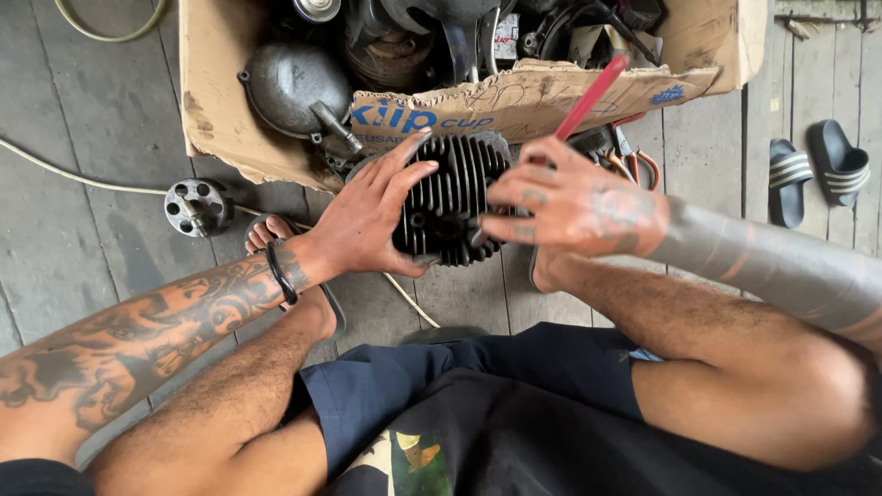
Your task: Repairing a motorcycle engine by cleaning the cylinder head and test-fitting the piston.
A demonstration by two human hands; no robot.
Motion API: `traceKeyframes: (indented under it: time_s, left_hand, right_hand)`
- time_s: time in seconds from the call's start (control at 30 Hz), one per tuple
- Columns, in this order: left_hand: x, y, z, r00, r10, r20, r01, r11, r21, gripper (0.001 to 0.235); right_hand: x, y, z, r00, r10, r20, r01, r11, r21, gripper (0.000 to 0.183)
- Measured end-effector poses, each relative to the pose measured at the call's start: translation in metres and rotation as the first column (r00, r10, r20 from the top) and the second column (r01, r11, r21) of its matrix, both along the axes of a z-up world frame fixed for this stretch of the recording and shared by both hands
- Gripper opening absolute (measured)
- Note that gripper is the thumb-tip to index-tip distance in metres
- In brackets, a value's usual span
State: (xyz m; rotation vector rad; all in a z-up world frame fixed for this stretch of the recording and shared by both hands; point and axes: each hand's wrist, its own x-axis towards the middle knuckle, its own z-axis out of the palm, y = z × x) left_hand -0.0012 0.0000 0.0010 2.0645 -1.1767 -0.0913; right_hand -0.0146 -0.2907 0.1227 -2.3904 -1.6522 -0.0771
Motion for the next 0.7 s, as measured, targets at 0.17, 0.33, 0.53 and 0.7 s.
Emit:
traceKeyframes:
  time_s: [0.17, 0.33, 0.53, 0.7]
  left_hand:
    - [-0.001, 0.000, -0.003, 1.000, 0.009, 0.008, -0.009, 1.000, 0.025, 0.123]
    - [0.000, -0.001, 0.000, 1.000, 0.002, 0.002, -0.002, 1.000, -0.003, 0.121]
    - [0.000, 0.000, -0.004, 1.000, 0.011, 0.023, -0.011, 1.000, 0.019, 0.123]
    - [0.000, 0.000, -0.004, 1.000, 0.009, 0.020, -0.009, 1.000, 0.014, 0.123]
  right_hand:
    - [0.014, -0.012, -0.006, 0.979, -0.124, 0.165, 0.120, 0.992, 0.034, 0.026]
    - [0.003, -0.003, 0.000, 0.999, -0.011, -0.052, 0.008, 0.999, -0.053, 0.059]
    - [0.008, -0.010, -0.006, 0.983, -0.089, 0.162, 0.091, 0.996, -0.006, 0.021]
    - [0.013, -0.012, 0.000, 0.982, -0.108, 0.155, 0.115, 0.993, -0.037, 0.034]
